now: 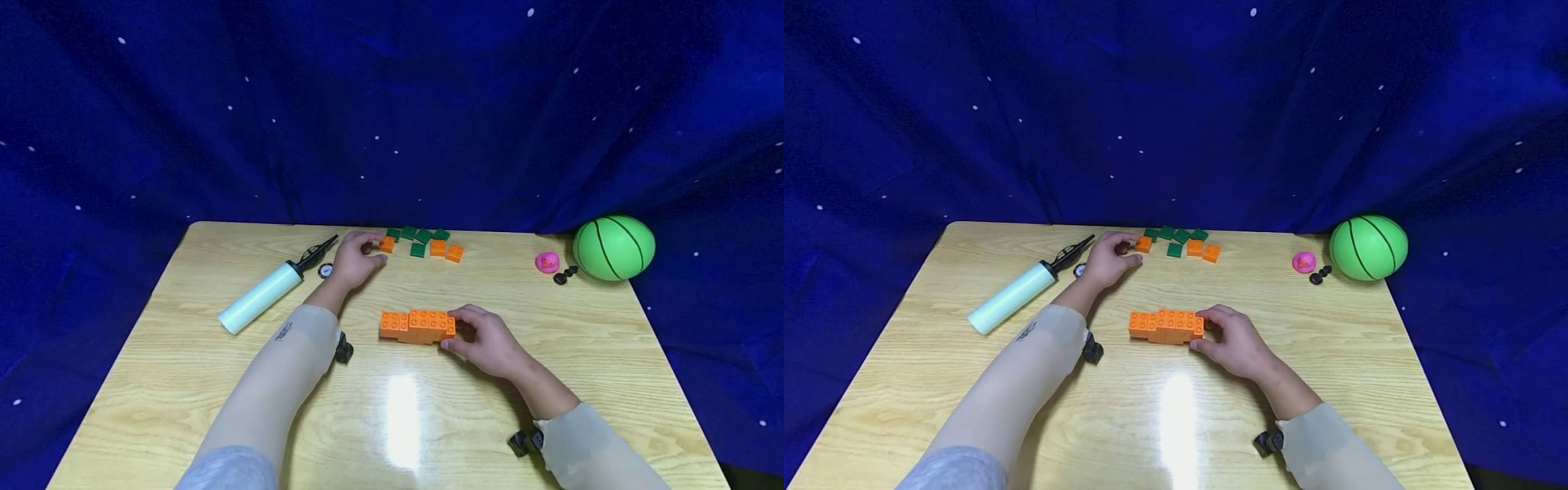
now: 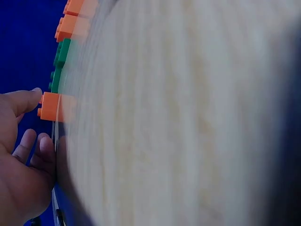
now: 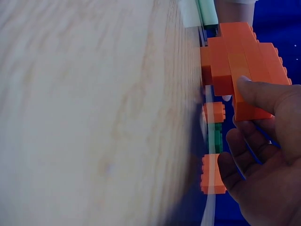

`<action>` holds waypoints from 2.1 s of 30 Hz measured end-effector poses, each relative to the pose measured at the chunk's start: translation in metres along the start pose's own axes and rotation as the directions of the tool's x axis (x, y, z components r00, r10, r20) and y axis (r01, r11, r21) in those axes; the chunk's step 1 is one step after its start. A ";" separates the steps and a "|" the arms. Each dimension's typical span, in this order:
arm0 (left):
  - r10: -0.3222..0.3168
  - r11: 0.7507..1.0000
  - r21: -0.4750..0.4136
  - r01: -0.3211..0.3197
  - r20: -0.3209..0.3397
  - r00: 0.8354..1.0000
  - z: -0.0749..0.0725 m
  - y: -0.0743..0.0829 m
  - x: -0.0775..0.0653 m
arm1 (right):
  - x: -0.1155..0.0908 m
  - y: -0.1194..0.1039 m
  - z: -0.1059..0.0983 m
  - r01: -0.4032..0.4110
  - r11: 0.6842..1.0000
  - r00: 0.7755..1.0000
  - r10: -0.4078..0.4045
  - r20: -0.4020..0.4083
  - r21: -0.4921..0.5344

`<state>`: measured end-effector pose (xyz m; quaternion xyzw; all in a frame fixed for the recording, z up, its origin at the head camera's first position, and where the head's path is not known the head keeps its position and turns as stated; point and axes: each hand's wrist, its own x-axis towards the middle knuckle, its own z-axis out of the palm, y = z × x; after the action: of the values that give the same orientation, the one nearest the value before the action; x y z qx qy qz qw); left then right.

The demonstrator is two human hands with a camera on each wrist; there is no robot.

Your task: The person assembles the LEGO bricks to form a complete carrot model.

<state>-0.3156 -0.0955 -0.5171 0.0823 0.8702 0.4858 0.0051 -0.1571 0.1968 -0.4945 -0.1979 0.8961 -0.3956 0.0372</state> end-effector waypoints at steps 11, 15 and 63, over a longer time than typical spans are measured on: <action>-0.053 0.996 0.080 0.046 0.084 0.995 -0.001 0.005 0.011 | -0.002 0.001 0.000 -0.006 1.000 1.000 0.006 -0.007 -0.004; -0.056 0.995 0.089 0.046 0.105 0.993 -0.002 0.004 0.015 | -0.003 0.002 0.001 -0.006 1.000 1.000 0.006 0.001 0.007; 0.012 0.994 0.103 -0.028 0.151 0.989 -0.001 0.012 -0.003 | -0.002 -0.001 -0.001 -0.018 1.000 1.000 0.018 -0.004 -0.002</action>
<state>-0.3110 -0.0908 -0.5062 0.1273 0.8908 0.4318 0.0613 -0.1555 0.1974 -0.4938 -0.1893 0.8982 -0.3949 0.0389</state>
